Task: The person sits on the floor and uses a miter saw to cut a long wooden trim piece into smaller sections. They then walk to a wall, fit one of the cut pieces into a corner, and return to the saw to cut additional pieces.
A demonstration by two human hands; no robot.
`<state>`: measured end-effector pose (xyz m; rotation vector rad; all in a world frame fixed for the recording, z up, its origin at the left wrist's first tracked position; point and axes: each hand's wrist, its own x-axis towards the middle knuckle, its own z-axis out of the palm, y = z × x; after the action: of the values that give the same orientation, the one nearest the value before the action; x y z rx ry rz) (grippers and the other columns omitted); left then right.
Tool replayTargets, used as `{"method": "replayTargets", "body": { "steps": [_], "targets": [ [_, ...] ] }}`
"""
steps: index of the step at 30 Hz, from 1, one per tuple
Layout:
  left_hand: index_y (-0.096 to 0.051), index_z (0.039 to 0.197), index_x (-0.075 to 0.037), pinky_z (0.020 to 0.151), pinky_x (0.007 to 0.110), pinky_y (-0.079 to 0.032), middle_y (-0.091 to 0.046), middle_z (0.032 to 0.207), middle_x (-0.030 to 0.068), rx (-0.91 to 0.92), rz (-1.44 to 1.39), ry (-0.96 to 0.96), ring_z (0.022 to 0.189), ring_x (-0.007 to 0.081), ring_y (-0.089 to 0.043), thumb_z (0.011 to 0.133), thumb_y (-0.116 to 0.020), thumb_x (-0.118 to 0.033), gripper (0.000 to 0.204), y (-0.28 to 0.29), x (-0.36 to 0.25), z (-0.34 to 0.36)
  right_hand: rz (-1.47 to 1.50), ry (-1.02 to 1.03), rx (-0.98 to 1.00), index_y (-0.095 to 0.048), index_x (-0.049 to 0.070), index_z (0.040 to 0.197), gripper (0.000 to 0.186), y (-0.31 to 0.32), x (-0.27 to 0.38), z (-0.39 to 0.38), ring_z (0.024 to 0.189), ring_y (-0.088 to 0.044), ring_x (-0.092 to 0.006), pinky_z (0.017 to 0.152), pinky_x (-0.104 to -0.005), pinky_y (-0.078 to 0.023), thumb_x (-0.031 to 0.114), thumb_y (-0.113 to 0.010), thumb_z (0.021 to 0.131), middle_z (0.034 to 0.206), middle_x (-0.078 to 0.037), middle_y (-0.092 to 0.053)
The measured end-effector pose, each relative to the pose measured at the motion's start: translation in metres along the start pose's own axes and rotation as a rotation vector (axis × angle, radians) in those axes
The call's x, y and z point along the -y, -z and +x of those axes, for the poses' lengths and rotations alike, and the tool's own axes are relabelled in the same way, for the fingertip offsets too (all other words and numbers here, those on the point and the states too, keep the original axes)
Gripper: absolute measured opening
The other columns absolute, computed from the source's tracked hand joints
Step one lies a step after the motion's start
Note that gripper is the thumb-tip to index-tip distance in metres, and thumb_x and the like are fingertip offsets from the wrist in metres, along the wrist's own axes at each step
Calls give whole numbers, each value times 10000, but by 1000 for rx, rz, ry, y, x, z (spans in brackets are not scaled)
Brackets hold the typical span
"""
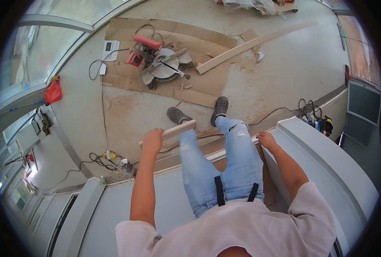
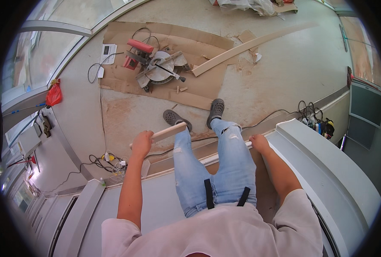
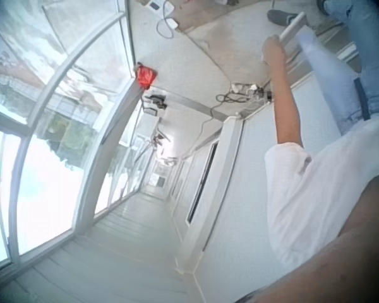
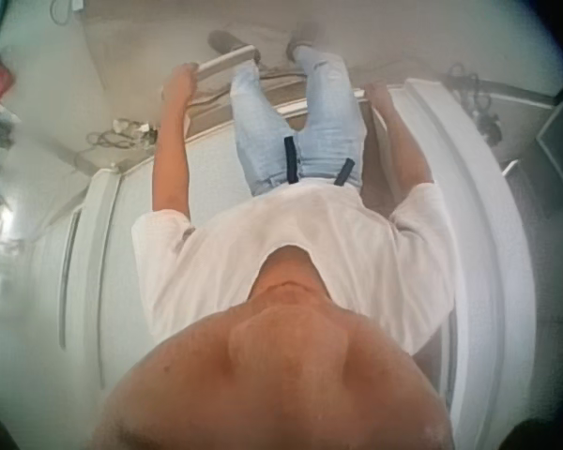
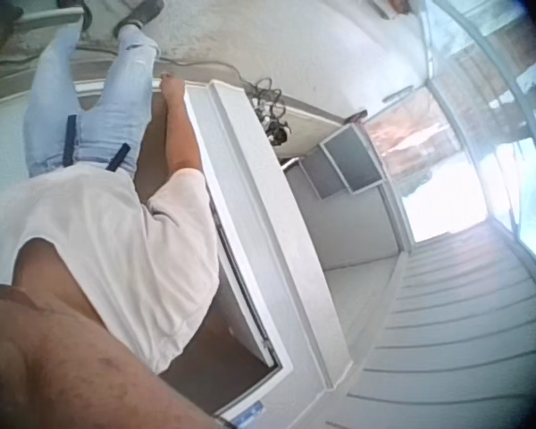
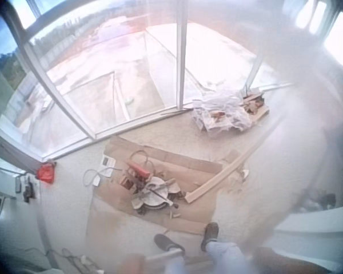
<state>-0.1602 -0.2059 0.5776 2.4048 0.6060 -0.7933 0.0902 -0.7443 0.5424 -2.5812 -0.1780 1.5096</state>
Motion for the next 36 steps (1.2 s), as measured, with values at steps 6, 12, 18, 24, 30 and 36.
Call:
{"method": "replayTargets", "body": {
  "steps": [6, 12, 18, 24, 30, 36],
  "targets": [
    [-689, 1014, -70, 866, 494, -519, -681, 989, 155, -22, -48, -116, 991, 377, -653, 816, -764, -110, 216, -100, 95, 189, -154, 265, -91, -713, 23, 892, 340, -39, 119, 244, 837, -675, -447, 749, -513, -534, 342, -612, 953, 846, -232, -704],
    [-682, 997, -56, 869, 505, -509, -694, 1005, 159, 33, -97, -152, 1011, 383, -647, 833, -746, -131, 191, -224, 171, 339, -642, 413, -246, -718, 73, 1107, 296, -65, 206, 511, 1069, -660, -354, 883, -470, -561, 270, -707, 886, 1123, -156, -693],
    [-683, 1081, -48, 890, 495, -512, -700, 1046, 178, 153, -142, -255, 1027, 398, -653, 854, -753, -168, 267, -318, 231, 432, -960, 846, -443, -549, 19, 1260, 552, -65, 196, 634, 1174, -578, -318, 921, -422, -560, 172, -772, 778, 1211, -119, -588],
    [-697, 1142, -59, 936, 504, -502, -706, 1104, 187, 130, -275, -236, 1074, 402, -650, 875, -722, -181, 295, -354, 242, 455, -915, 1020, -457, -533, 18, 1250, 626, -54, 186, 663, 1139, -579, -322, 881, -405, -573, 157, -778, 690, 1154, -123, -574],
    [-710, 1098, -39, 877, 481, -516, -712, 1012, 199, 41, -57, -301, 996, 404, -665, 897, -712, -207, 262, -356, 234, 465, -867, 1136, -424, -540, 14, 1218, 636, -53, 196, 613, 1113, -577, -331, 851, -418, -580, 189, -779, 655, 1154, -133, -580],
    [-710, 1086, -48, 837, 473, -523, -699, 1032, 199, -290, -313, -342, 953, 391, -670, 911, -718, -285, 295, -322, 173, 451, -814, 1277, -337, -541, 2, 1216, 660, -106, 216, 559, 1089, -576, -318, 832, -400, -577, 209, -803, 646, 1137, -132, -574]
  ]
}}
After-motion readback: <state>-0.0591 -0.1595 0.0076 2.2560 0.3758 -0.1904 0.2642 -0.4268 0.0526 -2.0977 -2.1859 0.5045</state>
